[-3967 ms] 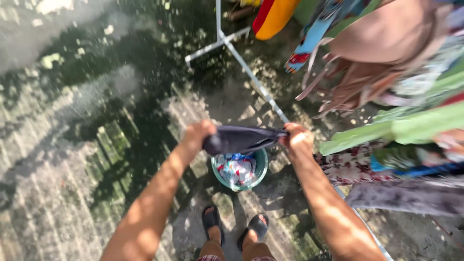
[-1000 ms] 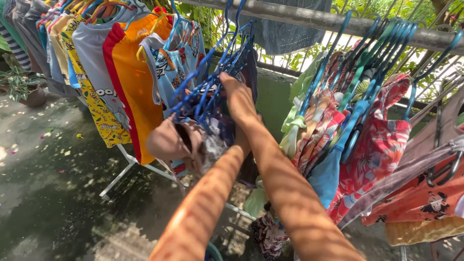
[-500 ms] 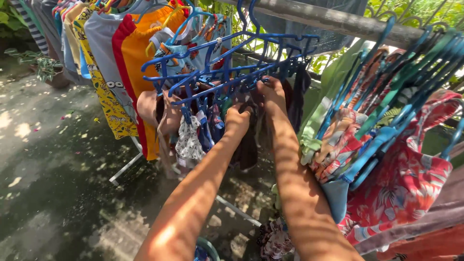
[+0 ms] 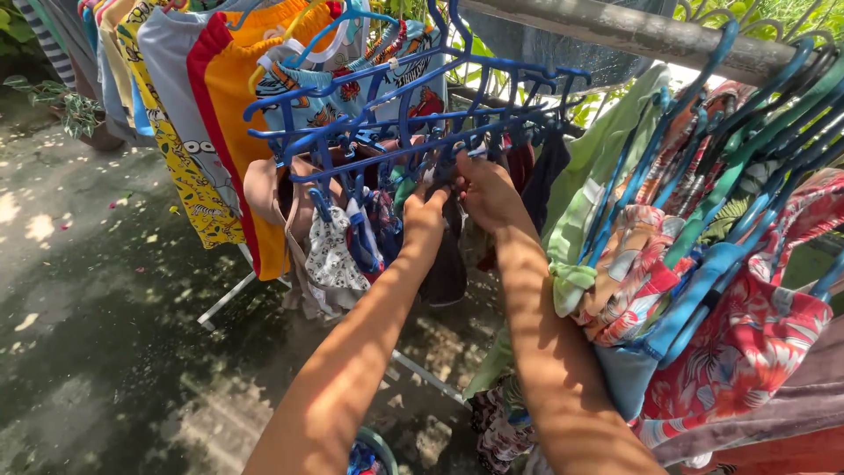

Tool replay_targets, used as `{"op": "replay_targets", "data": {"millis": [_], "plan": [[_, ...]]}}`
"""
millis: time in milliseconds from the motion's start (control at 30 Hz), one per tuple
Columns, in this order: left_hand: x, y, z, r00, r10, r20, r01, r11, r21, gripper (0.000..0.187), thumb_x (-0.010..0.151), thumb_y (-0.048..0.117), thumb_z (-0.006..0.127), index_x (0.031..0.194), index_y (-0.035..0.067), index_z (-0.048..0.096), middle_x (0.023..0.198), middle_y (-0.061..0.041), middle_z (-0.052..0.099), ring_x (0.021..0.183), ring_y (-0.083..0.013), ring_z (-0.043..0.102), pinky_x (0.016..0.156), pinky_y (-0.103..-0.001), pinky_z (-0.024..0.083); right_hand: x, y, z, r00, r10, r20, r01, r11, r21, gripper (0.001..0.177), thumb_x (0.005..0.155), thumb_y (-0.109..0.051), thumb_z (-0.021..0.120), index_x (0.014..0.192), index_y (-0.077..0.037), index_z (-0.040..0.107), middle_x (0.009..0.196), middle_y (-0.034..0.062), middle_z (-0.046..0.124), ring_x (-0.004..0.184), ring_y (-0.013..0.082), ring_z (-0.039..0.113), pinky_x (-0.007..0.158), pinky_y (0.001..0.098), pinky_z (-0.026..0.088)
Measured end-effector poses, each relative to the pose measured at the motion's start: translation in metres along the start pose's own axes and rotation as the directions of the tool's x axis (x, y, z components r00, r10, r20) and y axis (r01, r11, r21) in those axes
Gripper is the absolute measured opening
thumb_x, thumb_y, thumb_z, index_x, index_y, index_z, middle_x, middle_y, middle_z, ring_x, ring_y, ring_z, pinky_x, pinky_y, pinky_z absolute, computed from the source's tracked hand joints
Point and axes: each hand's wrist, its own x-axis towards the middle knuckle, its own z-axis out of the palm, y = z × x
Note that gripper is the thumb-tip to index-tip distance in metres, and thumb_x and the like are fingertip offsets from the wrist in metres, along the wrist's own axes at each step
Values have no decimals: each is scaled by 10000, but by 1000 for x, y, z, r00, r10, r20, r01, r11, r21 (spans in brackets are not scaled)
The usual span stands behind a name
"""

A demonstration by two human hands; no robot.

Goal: Hanging wet clothes from a bucket onto a laundry rack using plastic hangers.

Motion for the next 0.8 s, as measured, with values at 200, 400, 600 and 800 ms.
{"op": "replay_targets", "data": {"millis": [200,400,600,800], "plan": [[-37,13,-4,994,-102,-37,105,992,73,264,902,227,695,995,-20,692,929,-104,701,872,-214,626,832,-382,514,-25,-6,9,981,24,190,-38,997,73,300,935,-329,797,1019,-64,684,864,23,649,815,179,585,788,343,468],[-58,22,-16,1000,19,-23,-15,991,135,212,951,263,625,967,57,673,864,-7,661,841,-113,579,813,-284,476,-44,-9,34,979,-54,198,62,998,-33,267,962,-244,806,1098,-46,687,988,12,671,909,168,570,869,345,455],[-59,28,-21,994,105,-42,-102,992,70,258,1005,262,593,889,39,651,725,37,540,705,-56,458,654,-265,417,-47,-16,37,981,4,195,1,1000,-27,351,935,-336,756,1109,-34,719,1051,38,719,959,163,612,887,327,452],[-58,32,-18,993,83,-88,-80,996,38,265,998,269,603,875,37,638,679,58,502,639,-43,417,580,-266,376,-51,-19,44,960,47,277,-52,999,13,326,934,-239,758,1157,-6,708,1167,76,743,1138,214,648,1081,392,456]]}}
